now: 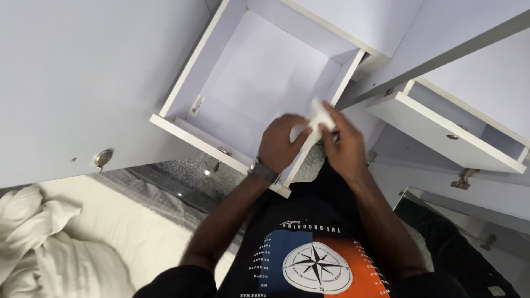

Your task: The person wipes the interior surfaces of a white wall-mounted cabinet using a white cloth. They clean the bottom, sides, and top shelves, occasionally folding the cloth and moving it between compartments. The person also briefly handles a small metallic object found inside the cabinet.

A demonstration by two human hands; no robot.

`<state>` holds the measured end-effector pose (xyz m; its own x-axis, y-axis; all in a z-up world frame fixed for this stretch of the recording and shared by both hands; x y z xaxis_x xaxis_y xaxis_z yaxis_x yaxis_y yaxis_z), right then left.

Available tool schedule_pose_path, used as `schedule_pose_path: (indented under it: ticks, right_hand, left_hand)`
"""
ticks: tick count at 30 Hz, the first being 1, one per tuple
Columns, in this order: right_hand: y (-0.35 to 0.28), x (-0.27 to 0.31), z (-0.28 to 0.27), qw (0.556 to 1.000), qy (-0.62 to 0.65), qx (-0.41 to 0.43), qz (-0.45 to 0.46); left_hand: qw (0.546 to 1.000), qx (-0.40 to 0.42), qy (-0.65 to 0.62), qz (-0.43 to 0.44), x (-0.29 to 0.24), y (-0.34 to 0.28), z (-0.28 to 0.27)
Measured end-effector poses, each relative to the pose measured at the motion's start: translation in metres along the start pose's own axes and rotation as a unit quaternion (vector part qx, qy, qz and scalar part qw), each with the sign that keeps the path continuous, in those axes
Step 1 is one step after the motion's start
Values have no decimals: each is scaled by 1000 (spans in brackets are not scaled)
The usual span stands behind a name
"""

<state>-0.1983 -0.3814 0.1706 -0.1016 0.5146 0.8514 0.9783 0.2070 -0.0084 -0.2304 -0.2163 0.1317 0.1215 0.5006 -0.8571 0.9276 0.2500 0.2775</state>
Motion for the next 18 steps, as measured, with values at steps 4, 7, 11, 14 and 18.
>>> schedule_pose_path:
  ticks: [4,7,11,14,18]
  right_hand:
    - [26,1,-24,946,-150,-173,-231]
    - [58,-12,-28,922,-202,-250,-215]
    - [86,-36,-21,876,-307,-300,-220]
    - [108,-41,-19,878,-275,-322,-223]
    - [119,-48,-15,895,-268,-306,-183]
  left_hand:
    - [999,19,-47,-4,-4,38,29]
    - [994,-2,-67,91,17,85,59]
    - [992,59,-111,32,64,142,122]
    - [983,87,-156,41,92,162,168]
    - [974,113,-199,-5,78,158,173]
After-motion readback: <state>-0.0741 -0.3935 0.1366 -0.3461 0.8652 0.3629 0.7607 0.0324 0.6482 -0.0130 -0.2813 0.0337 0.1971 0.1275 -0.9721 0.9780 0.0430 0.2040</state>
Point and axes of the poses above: each hand's wrist, its own y-axis towards the middle knuckle, its own z-axis out of the palm, x = y × z, the point moved 3 cm from there along y, towards the middle knuckle, and after that the axes turned 10 degrees about -x, right-handed, at the moved point
